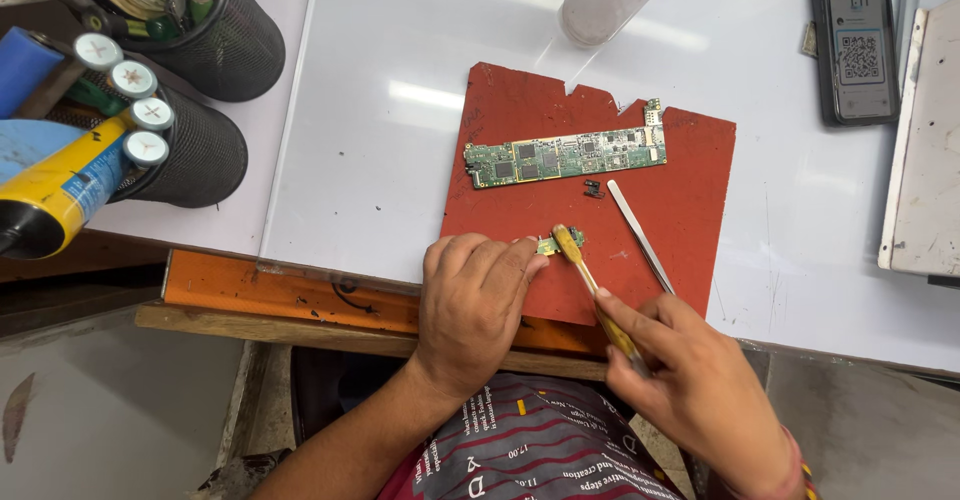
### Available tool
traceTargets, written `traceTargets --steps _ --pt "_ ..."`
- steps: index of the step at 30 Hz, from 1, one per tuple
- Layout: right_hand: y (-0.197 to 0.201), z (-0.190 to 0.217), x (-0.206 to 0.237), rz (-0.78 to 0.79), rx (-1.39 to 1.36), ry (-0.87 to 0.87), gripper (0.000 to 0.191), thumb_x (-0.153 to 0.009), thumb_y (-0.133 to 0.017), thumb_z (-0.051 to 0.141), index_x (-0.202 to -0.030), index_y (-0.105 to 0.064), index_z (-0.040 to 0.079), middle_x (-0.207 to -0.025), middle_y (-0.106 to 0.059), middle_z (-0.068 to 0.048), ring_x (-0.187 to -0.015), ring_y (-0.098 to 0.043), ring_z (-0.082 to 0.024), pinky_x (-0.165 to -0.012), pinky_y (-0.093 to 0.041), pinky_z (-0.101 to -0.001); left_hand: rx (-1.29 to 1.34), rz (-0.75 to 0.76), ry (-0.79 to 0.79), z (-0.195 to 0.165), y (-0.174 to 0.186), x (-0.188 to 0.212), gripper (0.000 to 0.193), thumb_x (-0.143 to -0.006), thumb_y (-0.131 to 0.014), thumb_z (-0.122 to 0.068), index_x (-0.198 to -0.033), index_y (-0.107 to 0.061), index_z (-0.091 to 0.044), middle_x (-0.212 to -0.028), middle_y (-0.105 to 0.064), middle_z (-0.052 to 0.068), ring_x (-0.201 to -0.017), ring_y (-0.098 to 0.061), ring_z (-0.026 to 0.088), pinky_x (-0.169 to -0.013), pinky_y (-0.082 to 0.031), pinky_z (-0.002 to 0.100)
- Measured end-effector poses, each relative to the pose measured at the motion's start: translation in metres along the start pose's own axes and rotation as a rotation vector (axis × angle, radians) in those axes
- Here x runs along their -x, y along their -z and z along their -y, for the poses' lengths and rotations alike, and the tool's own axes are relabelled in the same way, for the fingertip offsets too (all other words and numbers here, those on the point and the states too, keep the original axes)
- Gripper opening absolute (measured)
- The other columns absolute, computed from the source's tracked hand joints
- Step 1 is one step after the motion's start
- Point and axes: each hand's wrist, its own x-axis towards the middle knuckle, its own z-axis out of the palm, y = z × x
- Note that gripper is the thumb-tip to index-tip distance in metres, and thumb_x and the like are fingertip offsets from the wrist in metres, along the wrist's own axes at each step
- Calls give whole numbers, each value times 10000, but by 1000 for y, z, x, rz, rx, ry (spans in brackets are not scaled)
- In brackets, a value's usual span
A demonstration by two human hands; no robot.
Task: The person uses tweezers to remove small components from a green circuit board and brushes the board with a toothbrush. The person repeats this process on different sections of the board.
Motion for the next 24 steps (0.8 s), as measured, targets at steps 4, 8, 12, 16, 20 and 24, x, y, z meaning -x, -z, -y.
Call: traceTargets --steps 4,8,12,16,20,24 --pt "-2 1 -1 -72 -91 71 550 -753 -771 109 -1296 -706 164 -789 -594 -56 -576 -632 -172 -557 -542 -326 5 -1 4 -1 1 1 201 -954 -762 -154 -1118 -711 -50 -938 -690 13 -965 -602 227 -908 -442 413" --pt "8 7 -4 10 -20 39 596 -732 -780 130 -1318 -707 201 -743 -591 -55 -557 -633 -185 -540 -531 -351 5 -3 4 -1 1 1 200 -953 -762 -154 -1114 -706 -48 -964 -693 22 -978 -603 231 -921 -443 415" --pt "10 14 -14 -26 -103 52 558 -761 -761 125 -1312 -694 181 -792 -595 -54 -568 -650 -175 -551 -539 -344 12 0 9 -2 1 1 196 -959 -761 -158 -1117 -712 -52 -953 -689 17 -972 -602 225 -914 -441 415" --pt "14 14 -13 45 7 -34 607 -734 -789 160 -1331 -706 228 -762 -580 -62 -529 -634 -196 -529 -527 -368 21 8 20 -3 1 0 197 -957 -755 -157 -1116 -711 -47 -945 -686 20 -973 -601 229 -915 -440 416" --pt "12 9 -13 36 2 19 576 -750 -786 173 -1316 -691 215 -769 -584 -61 -539 -634 -194 -528 -527 -366 19 3 12 -2 2 -1 188 -964 -752 -158 -1109 -711 -47 -956 -691 23 -962 -607 227 -911 -439 414" --pt "13 6 -13 26 -17 20 567 -741 -776 151 -1298 -690 202 -768 -591 -63 -544 -634 -204 -530 -525 -373 28 3 13 -2 1 -1 185 -963 -750 -158 -1104 -713 -44 -949 -692 22 -949 -611 229 -905 -439 415"
